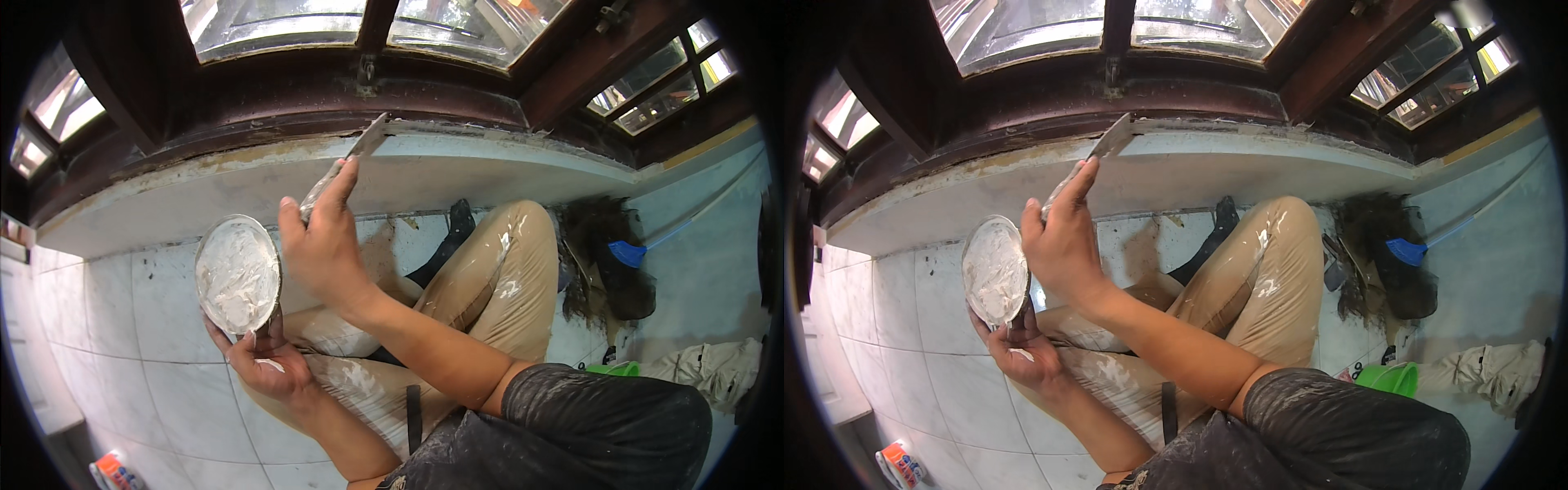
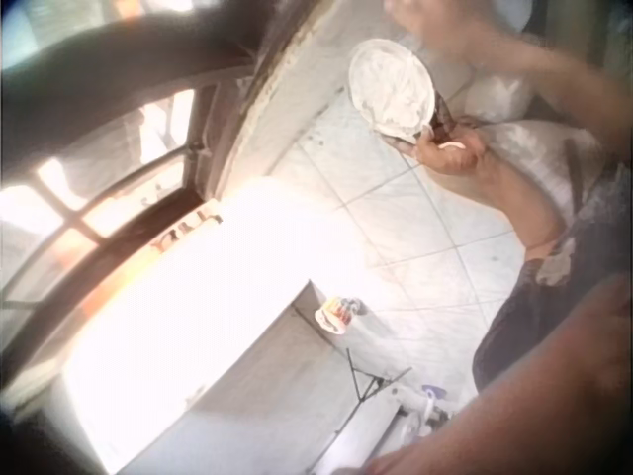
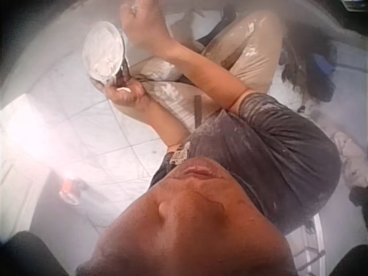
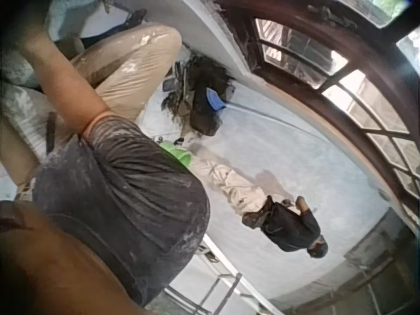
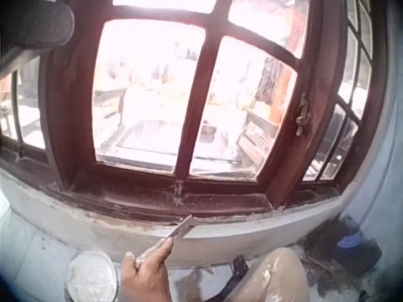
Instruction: The person sits on the floor and uses a putty knife to apply white filler from a small container onto the lower frame of a window sill. The person repeatedly scoops filler and smooths it along the sill's edge.
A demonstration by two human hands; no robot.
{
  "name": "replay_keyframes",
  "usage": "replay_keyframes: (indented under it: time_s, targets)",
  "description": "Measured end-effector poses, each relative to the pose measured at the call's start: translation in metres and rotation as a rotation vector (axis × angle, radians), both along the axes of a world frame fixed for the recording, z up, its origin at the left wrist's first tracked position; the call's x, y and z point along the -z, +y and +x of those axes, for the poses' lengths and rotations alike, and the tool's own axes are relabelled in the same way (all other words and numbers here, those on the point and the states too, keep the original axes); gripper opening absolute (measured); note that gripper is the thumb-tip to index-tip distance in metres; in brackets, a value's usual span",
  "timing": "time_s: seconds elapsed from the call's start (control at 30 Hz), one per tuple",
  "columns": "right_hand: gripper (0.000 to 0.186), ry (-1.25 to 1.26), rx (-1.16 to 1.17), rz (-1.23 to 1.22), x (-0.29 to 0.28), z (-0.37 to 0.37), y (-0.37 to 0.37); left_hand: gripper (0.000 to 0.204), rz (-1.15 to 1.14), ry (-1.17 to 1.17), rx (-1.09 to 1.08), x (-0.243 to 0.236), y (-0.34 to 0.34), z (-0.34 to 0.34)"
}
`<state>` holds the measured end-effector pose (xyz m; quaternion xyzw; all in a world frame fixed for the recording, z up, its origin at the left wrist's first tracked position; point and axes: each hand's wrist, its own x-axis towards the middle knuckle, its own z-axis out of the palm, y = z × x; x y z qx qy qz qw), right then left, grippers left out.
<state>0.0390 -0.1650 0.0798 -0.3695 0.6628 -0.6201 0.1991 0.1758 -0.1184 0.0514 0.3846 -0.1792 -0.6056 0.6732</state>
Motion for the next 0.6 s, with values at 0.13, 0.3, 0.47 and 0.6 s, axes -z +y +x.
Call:
replay_keyframes:
  time_s: [0.13, 0.3, 0.47, 0.6]
  targets:
    - [0.099, -0.075, -0.005, 0.042, -0.015, 0.000, 0.006, 0.097, -0.027, 0.012, 0.007, 0.001, -0.001, -0.001]
    - [0.083, -0.209, -0.208, -0.022, -0.026, 0.007, 0.050, 0.091, -0.037, 0.046, 0.013, 0.006, -0.005, 0.003]
    - [0.082, -0.564, -0.419, -0.219, -0.027, -0.059, 0.104, 0.102, 0.028, 0.030, -0.025, -0.001, -0.005, -0.008]
    - [0.080, -0.892, -0.589, -0.276, -0.033, -0.103, 0.122, 0.102, 0.003, 0.073, 0.104, -0.007, -0.002, -0.014]
